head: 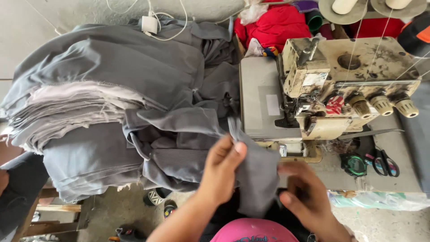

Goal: Preparing and aligning small fabric pieces for sewing at a workstation with an overlock machine.

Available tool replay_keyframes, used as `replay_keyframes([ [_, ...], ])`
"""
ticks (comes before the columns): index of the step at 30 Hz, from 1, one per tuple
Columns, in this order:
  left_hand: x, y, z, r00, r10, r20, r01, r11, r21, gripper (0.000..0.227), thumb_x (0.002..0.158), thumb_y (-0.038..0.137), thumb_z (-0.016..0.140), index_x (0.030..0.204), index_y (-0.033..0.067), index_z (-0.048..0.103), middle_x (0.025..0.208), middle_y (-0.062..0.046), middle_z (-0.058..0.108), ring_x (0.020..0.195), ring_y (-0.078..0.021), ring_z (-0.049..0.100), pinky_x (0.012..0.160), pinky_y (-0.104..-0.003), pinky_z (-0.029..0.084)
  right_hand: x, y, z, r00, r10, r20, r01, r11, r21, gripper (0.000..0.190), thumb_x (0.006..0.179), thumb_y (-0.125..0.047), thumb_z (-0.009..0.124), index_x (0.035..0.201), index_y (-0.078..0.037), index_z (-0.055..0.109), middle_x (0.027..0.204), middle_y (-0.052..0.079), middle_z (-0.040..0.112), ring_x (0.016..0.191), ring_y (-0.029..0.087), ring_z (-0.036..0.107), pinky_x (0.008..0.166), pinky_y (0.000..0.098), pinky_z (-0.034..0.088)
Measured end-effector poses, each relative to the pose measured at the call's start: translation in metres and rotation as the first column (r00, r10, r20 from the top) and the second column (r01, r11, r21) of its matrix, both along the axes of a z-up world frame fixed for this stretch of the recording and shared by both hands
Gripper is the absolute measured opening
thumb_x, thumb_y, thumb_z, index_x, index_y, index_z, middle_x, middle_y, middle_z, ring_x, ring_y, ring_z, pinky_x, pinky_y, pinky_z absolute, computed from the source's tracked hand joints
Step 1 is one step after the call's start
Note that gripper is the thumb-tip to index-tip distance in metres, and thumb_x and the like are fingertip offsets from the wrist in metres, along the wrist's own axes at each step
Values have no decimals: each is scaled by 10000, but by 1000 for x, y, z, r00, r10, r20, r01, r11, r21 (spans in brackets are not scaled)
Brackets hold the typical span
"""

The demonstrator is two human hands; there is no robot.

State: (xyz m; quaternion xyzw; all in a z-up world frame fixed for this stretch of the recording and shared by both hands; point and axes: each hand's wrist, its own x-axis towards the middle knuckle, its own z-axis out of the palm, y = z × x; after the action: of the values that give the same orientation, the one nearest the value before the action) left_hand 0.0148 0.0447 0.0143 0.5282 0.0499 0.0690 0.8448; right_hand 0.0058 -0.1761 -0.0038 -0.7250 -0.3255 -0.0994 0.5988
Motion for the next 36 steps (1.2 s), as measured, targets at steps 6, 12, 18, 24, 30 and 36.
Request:
replay_keyframes([
  [6,-18,-8,-45,992,-116,-39,113,991,-73,189,1027,232,632,883,112,660,830,62,635,789,-39,578,717,-224,466,11,-8,-79,807,-115,-579,30,987,-155,264,800,-299,832,910,-87,718,745,-16,579,704,112,499,605,290,385],
  [12,-30,17,-97,996,86,5,-85,973,214,301,1013,227,605,740,179,488,744,99,423,732,-50,359,626,-281,298,21,-22,-105,818,-322,-476,391,919,51,160,985,-208,681,1009,-50,695,913,47,690,871,137,613,779,272,468],
  [18,-51,60,-44,955,-17,296,140,906,-400,255,985,128,594,1020,-107,688,1047,-198,744,1023,-320,697,929,-434,530,35,-37,-45,748,599,-287,4,427,904,252,1071,-28,560,1212,-40,769,1242,207,726,1091,352,706,989,602,521],
  [24,-67,74,-75,991,-127,45,134,967,-216,298,944,79,647,686,74,498,631,8,430,610,-96,375,570,-260,258,25,-43,-45,860,95,-502,315,675,668,228,1042,-153,655,1194,16,666,1018,253,737,835,281,774,780,393,669],
  [30,-69,46,19,716,-684,135,454,605,654,295,1031,319,618,1071,30,668,1026,-128,708,908,-248,680,841,-383,537,42,-16,21,819,-211,-534,365,910,199,285,950,-211,693,1163,-23,665,1054,101,721,909,156,658,798,256,485],
  [36,-80,6,-7,736,-669,104,341,498,797,252,1008,173,673,1245,87,668,1218,-170,680,1119,-348,690,981,-415,545,65,43,128,996,78,-41,-73,991,112,175,947,-137,657,1085,-29,648,815,56,627,729,172,562,778,345,442],
])
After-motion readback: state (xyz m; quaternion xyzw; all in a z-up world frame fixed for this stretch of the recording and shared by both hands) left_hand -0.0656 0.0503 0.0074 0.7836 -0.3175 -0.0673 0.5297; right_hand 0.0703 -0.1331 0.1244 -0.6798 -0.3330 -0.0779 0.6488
